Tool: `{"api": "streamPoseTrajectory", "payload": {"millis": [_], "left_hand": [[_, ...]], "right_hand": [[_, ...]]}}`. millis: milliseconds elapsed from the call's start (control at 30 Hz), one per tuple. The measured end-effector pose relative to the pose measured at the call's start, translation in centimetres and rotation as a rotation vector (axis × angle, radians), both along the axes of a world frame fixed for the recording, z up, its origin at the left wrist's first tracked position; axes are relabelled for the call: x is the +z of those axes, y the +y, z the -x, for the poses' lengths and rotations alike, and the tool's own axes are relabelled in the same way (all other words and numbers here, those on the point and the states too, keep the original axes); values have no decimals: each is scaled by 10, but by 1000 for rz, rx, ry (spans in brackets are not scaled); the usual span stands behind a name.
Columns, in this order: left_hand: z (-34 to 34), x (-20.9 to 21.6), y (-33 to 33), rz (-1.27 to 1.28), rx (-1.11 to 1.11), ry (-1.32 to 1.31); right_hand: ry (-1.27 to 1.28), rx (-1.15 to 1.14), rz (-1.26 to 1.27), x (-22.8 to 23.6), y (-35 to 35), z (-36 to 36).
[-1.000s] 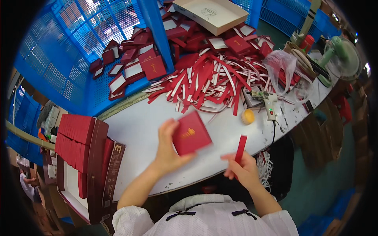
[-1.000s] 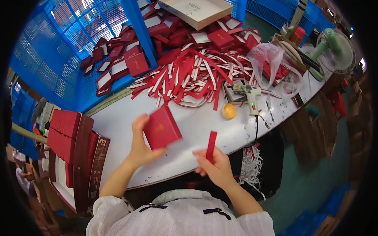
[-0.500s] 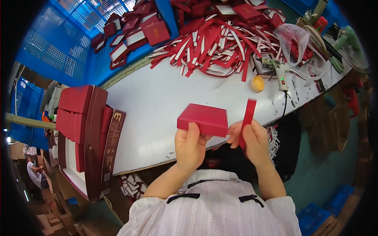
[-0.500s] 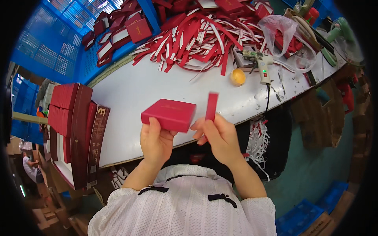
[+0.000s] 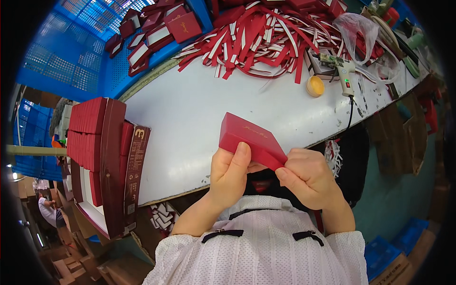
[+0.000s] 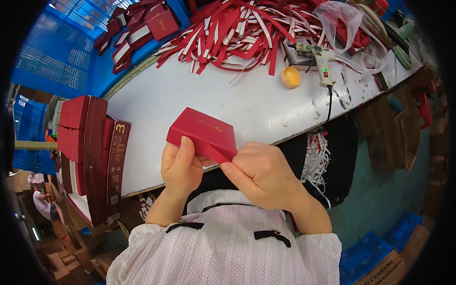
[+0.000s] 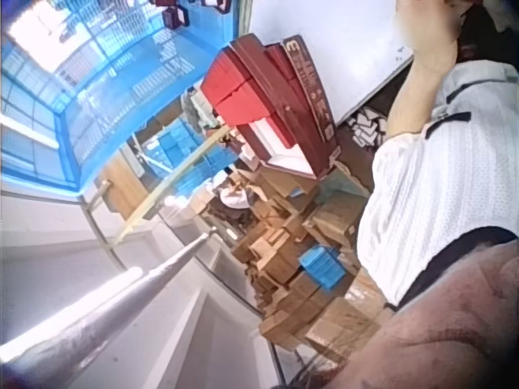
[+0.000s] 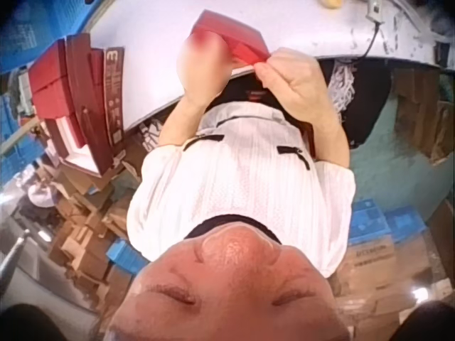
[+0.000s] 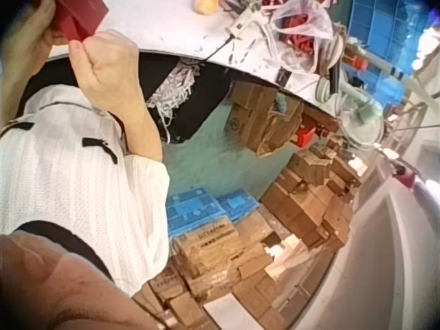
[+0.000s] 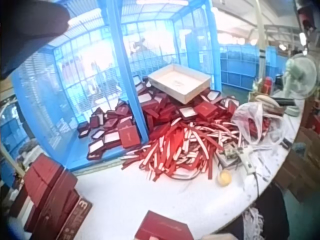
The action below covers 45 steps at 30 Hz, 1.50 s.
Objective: The person assembles small red boxes by hand, inserting red ribbons into slots on the box sides. They pick up boxes from a stack, thread the ribbons, and place the finished units into a blue crate.
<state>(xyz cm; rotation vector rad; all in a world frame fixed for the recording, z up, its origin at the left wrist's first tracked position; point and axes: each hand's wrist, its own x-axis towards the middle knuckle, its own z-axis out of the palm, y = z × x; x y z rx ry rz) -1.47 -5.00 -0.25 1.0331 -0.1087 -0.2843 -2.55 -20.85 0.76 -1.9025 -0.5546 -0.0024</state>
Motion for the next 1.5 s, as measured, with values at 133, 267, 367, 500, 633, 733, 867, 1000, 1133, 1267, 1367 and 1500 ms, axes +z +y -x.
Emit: {"api": "streamPoseTrajectory", "payload": {"millis": [133, 267, 367, 500, 633, 733, 867, 1000, 1133, 1267, 1367, 1500], "left_hand": [[0, -2, -1, 93, 12, -15], [-1, -7, 1, -134, 35, -210], [-3, -14, -1, -37, 141, -120], [-4, -15, -2, -4, 179, -41], [-4, -16, -4, 24, 157, -19], [-3, -23, -10, 80, 191, -33], [-4, -27, -9, 145, 142, 23], [-6, -42, -7, 78, 53, -145], [-6, -42, -12, -51, 145, -199], [-15, -39, -9, -109, 353, -369], [-25, -17, 4, 83, 220, -199], [-21, -18, 10, 504, 22, 52]], "right_hand": [[-5, -4, 12, 0, 1, 2], [31, 28, 24, 2, 2, 2], [154, 18, -23, -5, 1, 2], [284, 36, -62, -10, -3, 1], [425, 42, -98, -10, -7, 0], [496, 63, -111, -26, -9, 0], [396, 85, -46, -30, -8, -4], [325, 63, -10, -25, -7, -6], [163, -44, 82, -34, -10, -6], [-8, -305, 192, -34, -19, -5], [43, -256, -10, -17, -46, -7], [71, -314, -129, -8, -44, -8]]}}
